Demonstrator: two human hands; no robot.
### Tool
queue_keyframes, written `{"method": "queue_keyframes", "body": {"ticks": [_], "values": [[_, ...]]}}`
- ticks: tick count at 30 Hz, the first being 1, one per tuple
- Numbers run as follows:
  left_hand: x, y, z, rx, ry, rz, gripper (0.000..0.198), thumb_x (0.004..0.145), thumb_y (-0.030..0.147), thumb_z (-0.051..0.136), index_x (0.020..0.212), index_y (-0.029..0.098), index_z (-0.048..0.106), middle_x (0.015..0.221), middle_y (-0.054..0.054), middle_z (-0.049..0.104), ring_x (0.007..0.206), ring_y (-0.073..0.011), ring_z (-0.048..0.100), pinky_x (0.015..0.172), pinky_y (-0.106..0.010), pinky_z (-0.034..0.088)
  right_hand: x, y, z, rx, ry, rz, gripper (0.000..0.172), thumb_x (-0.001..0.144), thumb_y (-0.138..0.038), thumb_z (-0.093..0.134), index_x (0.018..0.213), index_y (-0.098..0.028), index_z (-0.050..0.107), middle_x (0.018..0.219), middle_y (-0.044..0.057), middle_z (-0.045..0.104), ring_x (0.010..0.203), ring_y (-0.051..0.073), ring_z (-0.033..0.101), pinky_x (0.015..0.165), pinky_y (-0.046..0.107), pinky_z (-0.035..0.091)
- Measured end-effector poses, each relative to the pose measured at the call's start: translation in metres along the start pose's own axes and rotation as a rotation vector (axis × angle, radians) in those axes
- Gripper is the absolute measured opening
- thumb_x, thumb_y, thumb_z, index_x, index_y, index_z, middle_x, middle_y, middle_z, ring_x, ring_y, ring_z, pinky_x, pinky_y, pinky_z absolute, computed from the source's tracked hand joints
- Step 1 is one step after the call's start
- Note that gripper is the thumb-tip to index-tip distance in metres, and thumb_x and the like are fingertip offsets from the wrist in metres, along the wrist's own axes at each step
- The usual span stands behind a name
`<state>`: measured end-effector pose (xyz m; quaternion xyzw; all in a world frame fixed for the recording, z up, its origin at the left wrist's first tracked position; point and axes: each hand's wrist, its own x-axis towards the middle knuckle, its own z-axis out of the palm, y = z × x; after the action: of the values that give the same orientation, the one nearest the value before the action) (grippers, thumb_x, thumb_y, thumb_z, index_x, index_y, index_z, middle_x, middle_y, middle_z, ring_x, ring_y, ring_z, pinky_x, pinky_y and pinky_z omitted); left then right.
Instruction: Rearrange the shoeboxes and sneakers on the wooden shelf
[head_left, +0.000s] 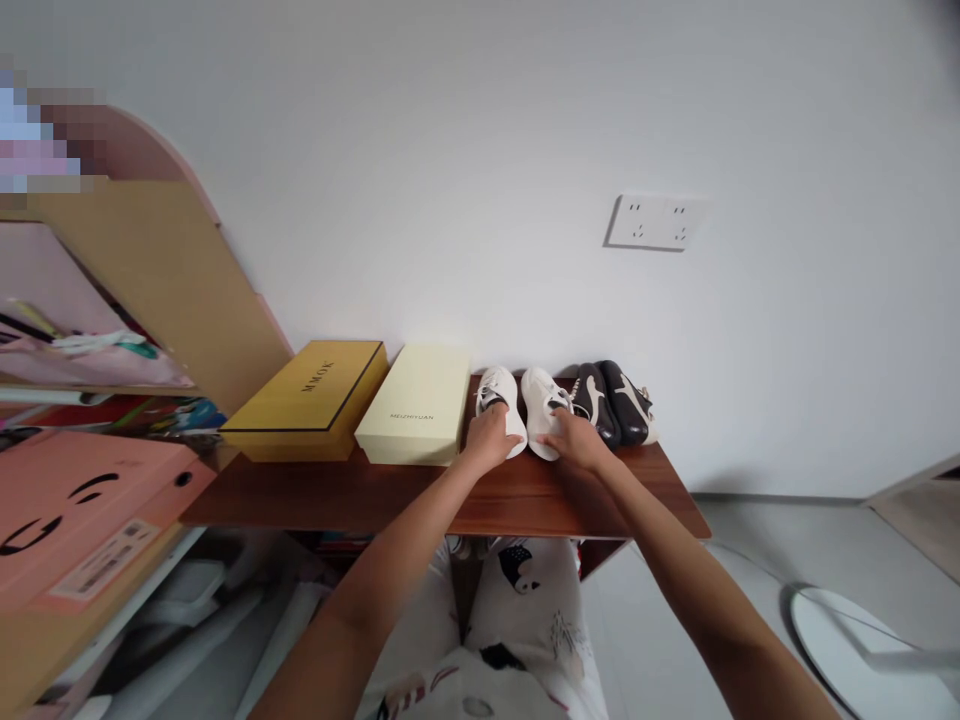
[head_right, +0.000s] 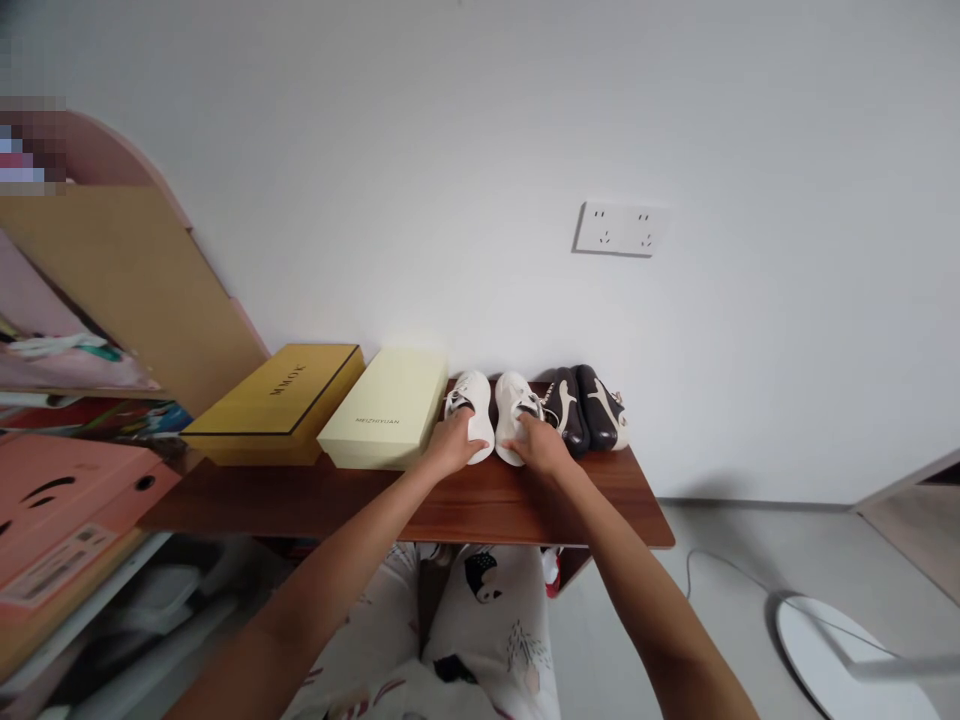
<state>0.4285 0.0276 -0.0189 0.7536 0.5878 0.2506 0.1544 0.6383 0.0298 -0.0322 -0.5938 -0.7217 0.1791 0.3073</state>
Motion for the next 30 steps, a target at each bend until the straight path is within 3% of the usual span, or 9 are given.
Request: {"method": "queue_keyframes", "body": {"ticks": [3, 7, 17, 24, 30], "values": [[0.004, 0.011, -0.003, 0.303, -0.122, 0.061, 0.046, 0.079, 0.028, 0.073, 0.117, 0.014, 0.052, 0.116, -0.018, 0.064, 0.118, -0.0317, 0.059, 0.100, -0.040, 0.041, 0.006, -0.020, -0.002, -0.298, -0.151, -0.037, 0.047, 0.076, -0.039, 0.076, 0.114, -0.016, 0.061, 0.101, 0.016, 0.072, 0.098, 0.033, 0.067, 0.084, 0.037, 0.044], [0.008, 0.012, -0.001, 0.483, -0.187, 0.117, 0.041, 0.082, 0.025, 0.070, 0.116, 0.013, 0.051, 0.115, -0.017, 0.064, 0.117, -0.0307, 0.059, 0.100, -0.040, 0.040, 0.012, -0.038, -0.001, -0.556, -0.289, -0.068, 0.042, 0.085, -0.040, 0.067, 0.117, -0.015, 0.057, 0.111, 0.019, 0.070, 0.108, 0.032, 0.065, 0.088, 0.035, 0.043], [0.012, 0.004, 0.007, 0.527, -0.186, 0.159, 0.044, 0.081, 0.023, 0.071, 0.119, 0.012, 0.051, 0.118, -0.018, 0.061, 0.118, -0.0309, 0.056, 0.102, -0.042, 0.037, 0.017, -0.047, 0.011, -0.665, -0.325, -0.099, 0.036, 0.087, -0.037, 0.066, 0.114, -0.014, 0.057, 0.110, 0.019, 0.070, 0.105, 0.030, 0.065, 0.089, 0.035, 0.041], [0.010, 0.004, 0.004, 0.532, -0.167, 0.144, 0.045, 0.080, 0.024, 0.071, 0.118, 0.012, 0.051, 0.116, -0.018, 0.062, 0.118, -0.0312, 0.056, 0.100, -0.041, 0.040, 0.014, -0.043, 0.015, -0.635, -0.208, -0.159, 0.033, 0.086, -0.033, 0.067, 0.111, -0.014, 0.059, 0.113, 0.018, 0.068, 0.107, 0.030, 0.062, 0.090, 0.035, 0.041], [0.006, 0.023, 0.002, 0.445, 0.016, 0.171, 0.042, 0.084, 0.028, 0.068, 0.120, 0.014, 0.051, 0.118, -0.018, 0.059, 0.119, -0.0330, 0.053, 0.100, -0.044, 0.041, -0.001, -0.003, -0.006, -0.402, 0.045, -0.274, 0.027, 0.091, -0.036, 0.058, 0.110, -0.017, 0.062, 0.110, 0.013, 0.066, 0.102, 0.026, 0.060, 0.091, 0.037, 0.043]]}}
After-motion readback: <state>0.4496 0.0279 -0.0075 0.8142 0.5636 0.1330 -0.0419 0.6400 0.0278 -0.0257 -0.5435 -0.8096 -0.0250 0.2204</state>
